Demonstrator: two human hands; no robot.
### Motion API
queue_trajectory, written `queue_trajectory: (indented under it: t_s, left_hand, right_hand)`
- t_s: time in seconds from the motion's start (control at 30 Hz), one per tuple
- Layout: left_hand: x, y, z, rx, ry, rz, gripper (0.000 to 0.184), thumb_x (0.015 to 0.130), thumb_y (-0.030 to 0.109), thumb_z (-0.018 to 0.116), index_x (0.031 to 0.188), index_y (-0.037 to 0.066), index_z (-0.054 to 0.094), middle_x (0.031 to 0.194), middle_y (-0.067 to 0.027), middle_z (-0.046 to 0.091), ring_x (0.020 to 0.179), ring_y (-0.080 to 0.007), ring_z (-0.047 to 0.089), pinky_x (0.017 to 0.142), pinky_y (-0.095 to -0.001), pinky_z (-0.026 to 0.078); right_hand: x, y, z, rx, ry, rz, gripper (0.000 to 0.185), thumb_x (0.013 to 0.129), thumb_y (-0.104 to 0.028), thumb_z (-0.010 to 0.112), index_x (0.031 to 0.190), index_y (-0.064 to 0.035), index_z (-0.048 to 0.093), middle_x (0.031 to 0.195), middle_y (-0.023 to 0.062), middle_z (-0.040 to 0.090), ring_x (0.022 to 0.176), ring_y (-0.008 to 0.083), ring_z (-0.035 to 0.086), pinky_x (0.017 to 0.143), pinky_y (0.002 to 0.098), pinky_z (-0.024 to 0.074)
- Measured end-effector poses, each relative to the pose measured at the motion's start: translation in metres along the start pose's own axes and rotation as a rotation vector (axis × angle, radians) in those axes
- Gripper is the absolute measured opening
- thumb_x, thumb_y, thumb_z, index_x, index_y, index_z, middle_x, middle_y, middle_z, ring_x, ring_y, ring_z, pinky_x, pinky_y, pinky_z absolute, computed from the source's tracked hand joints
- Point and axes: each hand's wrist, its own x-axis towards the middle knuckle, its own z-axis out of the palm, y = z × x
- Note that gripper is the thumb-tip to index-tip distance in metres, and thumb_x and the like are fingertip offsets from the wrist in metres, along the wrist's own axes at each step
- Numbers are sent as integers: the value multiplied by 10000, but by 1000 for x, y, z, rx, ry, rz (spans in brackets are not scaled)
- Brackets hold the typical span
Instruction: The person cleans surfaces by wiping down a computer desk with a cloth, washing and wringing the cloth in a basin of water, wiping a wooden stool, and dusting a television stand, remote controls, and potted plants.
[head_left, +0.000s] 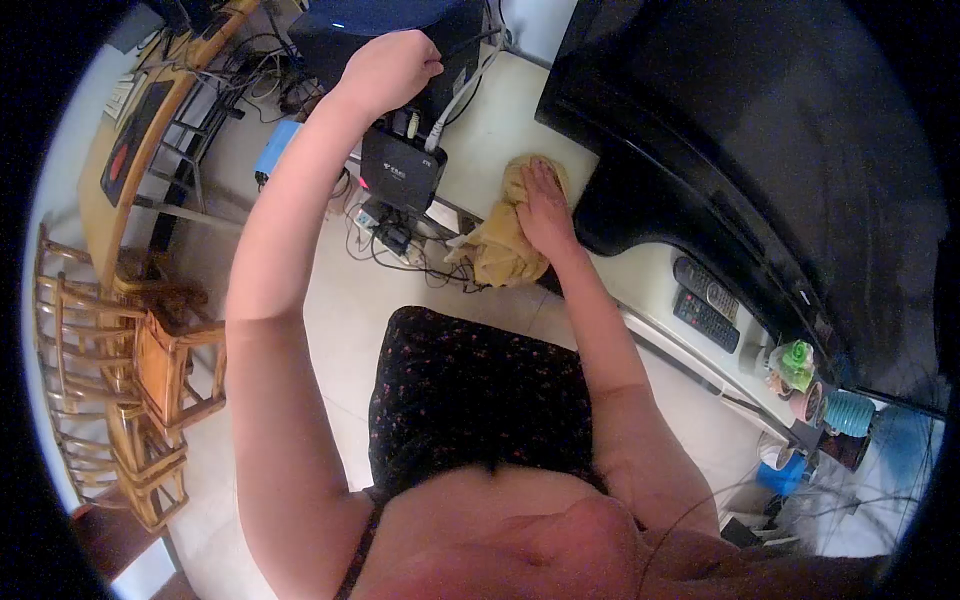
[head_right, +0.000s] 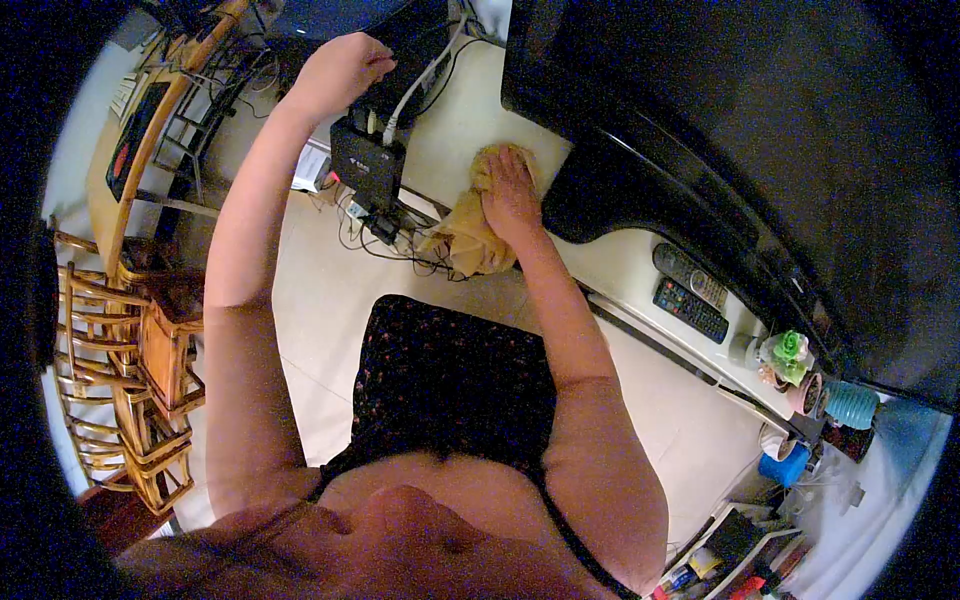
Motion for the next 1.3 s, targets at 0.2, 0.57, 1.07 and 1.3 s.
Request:
queue_trajectory:
  t_s: [0.2, 0.57, 1.07, 1.3]
  left_hand:
    - [-2, 1, 3, -7, 75, 5, 163, 756, 184, 596, 847, 70, 670, 823, -166, 627, 795, -319, 603, 705, -405, 481]
    - [0, 3, -1, 54, 13, 13, 170, 748, 202, 599, 836, 73, 666, 815, -154, 629, 798, -320, 603, 694, -407, 485]
    - [2, -2, -5, -46, -14, -3, 164, 737, 183, 598, 779, 35, 655, 755, -165, 615, 740, -322, 599, 660, -402, 475]
    - [5, -2, 5, 7, 3, 43, 194, 776, 212, 580, 857, 53, 657, 739, -142, 624, 721, -307, 607, 648, -398, 477]
  right_hand:
    - [88, 3, 30, -7, 144, -138, 540, 755, -151, 535, 1244, 34, 399, 1329, 223, 346, 1257, 342, 298, 1059, 385, 229]
    - [71, 8, 26, 142, 94, -140, 470, 738, -120, 537, 1196, -28, 483, 1289, 153, 428, 1223, 299, 367, 1048, 358, 261]
    - [-19, -5, -28, 182, -231, -251, 418, 692, 2, 446, 1084, -47, 583, 1218, 140, 506, 1172, 258, 442, 998, 331, 343]
    - [5, 13, -24, -18, -190, -136, 483, 718, 5, 408, 1190, -35, 501, 1305, 155, 415, 1234, 284, 360, 1030, 337, 294]
